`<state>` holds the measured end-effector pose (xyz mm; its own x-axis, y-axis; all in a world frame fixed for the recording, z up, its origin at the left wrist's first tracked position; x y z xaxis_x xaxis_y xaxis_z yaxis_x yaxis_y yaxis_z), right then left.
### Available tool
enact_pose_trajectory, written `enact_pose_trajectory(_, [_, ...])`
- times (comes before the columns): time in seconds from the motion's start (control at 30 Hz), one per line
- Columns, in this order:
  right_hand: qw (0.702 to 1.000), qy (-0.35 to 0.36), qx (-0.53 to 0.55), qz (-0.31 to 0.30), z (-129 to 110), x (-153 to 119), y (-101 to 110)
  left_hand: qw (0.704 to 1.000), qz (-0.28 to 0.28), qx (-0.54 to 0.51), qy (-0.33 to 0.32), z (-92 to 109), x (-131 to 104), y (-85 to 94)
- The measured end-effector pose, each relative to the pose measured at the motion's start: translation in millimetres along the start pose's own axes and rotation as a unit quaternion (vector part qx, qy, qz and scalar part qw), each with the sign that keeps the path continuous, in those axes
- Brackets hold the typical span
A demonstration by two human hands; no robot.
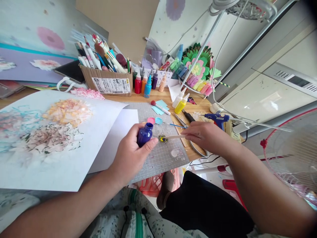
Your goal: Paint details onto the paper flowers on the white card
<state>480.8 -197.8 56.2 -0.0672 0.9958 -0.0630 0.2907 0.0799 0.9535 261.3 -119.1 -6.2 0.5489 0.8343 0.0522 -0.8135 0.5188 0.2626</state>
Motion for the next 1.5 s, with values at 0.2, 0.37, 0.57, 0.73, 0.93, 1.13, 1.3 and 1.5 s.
enact_pose_trajectory(0.2, [0.994,-0.021,0.097,0.047,-11,12,21,0.983,-0.161,0.08,0.033,-8,-31,-3.8])
enact_pose_trajectory(0.37, [0.965,0.03,0.235,0.115,-12,26,2,0.985,-0.158,0.045,0.056,-17,-30,8.2])
enact_pose_trajectory(0.57, [0.946,0.036,0.292,0.138,-1,30,-13,0.985,-0.144,0.012,0.09,-25,-23,13.2])
enact_pose_trajectory(0.73, [0.939,0.057,0.311,0.137,0,28,-11,0.986,-0.139,0.041,0.079,-30,-28,9.3])
enact_pose_trajectory(0.93, [0.937,0.083,0.314,0.13,-5,28,-10,0.982,-0.157,0.105,0.013,-27,-27,0.8])
enact_pose_trajectory(1.13, [0.951,0.059,0.257,0.163,-1,24,-7,0.949,-0.172,0.229,-0.131,-20,-27,-6.7])
enact_pose_trajectory(1.3, [0.953,0.042,0.237,0.185,1,23,-7,0.929,-0.182,0.289,-0.14,-17,-23,-13.8])
enact_pose_trajectory(1.5, [0.949,0.07,0.25,0.177,-2,26,-10,0.92,-0.189,0.321,-0.125,-12,-17,-20.8])
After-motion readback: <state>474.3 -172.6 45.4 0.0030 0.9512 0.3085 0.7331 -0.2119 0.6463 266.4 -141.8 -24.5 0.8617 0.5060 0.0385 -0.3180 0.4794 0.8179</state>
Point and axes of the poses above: each hand's wrist, its own x-axis towards the middle knuckle, its own y-axis out of the back of the hand, z = x × y, the point moved 3 cm from there along x, towards the middle knuckle, and after that the axes turned 4 degrees about -z, right-handed, at the moved point
